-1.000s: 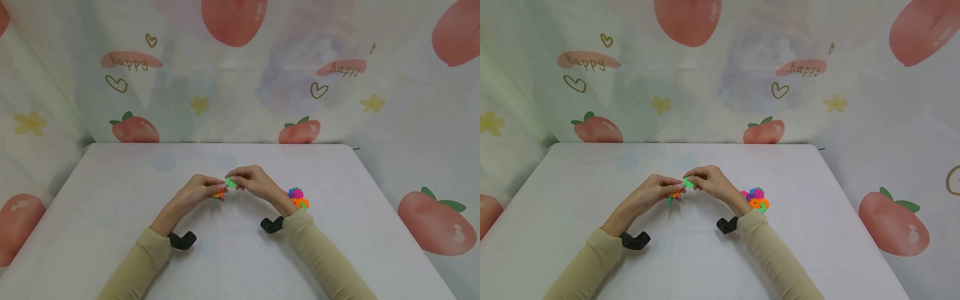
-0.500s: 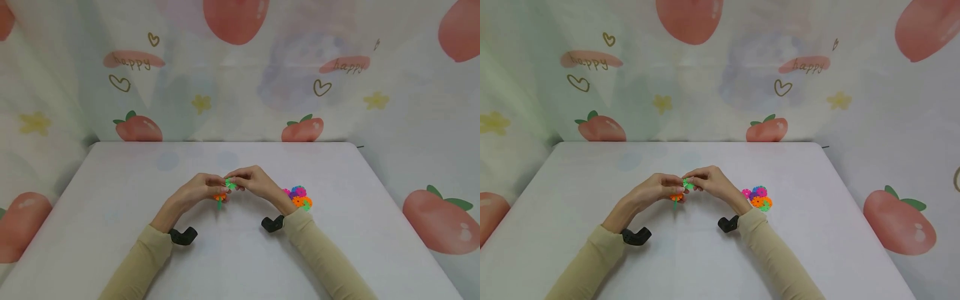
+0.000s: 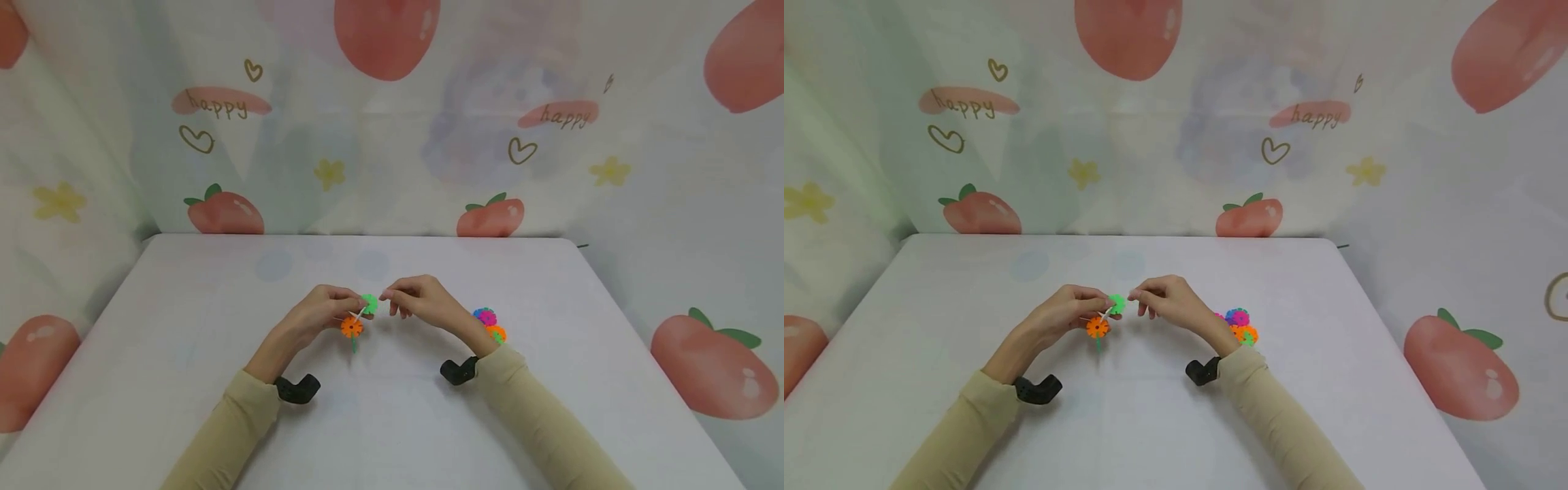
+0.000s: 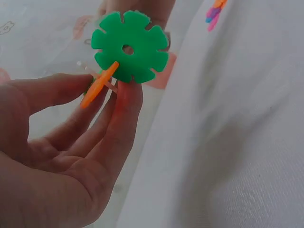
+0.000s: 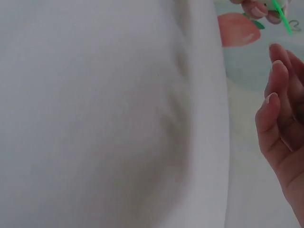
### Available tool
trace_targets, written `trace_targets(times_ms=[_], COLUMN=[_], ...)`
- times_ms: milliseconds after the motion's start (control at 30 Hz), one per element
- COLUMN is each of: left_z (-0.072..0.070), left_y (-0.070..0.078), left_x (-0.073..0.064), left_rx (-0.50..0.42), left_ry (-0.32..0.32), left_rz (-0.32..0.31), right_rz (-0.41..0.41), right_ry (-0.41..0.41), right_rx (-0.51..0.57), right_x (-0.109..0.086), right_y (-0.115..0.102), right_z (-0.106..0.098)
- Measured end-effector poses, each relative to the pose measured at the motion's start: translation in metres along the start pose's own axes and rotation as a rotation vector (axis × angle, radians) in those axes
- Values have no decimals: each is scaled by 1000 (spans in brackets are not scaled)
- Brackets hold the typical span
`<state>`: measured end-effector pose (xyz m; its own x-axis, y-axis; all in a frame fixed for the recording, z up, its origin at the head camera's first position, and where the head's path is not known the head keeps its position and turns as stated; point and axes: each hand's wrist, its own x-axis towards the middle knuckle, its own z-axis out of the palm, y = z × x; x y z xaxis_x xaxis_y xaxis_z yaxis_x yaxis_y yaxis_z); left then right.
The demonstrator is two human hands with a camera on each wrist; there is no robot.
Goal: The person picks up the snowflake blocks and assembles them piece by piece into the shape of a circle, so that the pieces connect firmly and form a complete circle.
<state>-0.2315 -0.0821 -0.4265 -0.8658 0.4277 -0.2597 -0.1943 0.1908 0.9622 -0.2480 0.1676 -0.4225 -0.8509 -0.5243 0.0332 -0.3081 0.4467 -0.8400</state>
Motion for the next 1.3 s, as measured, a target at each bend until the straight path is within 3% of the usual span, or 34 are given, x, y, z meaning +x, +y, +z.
trace_targets(times_ms=[400, 667, 800, 967, 1300], left_z=[-3, -7, -8, -9, -8], left_y=[-4, -2, -2, -1, -2], left_x=[2, 0, 0, -2, -1], left_rx=[-1, -21, -21, -23, -39], left_ry=[1, -2, -4, -10, -24], left_rz=[13, 23, 17, 22, 31], right_rz=[97, 173, 189, 258, 231], right_ry=[66, 100, 91, 51, 76], right_rx=[-126, -352, -461, -514, -491], right_x=[-40, -65, -72, -74, -72], right_y=[28, 42, 49, 55, 54], right_z=[-46, -67, -73, -74, -71])
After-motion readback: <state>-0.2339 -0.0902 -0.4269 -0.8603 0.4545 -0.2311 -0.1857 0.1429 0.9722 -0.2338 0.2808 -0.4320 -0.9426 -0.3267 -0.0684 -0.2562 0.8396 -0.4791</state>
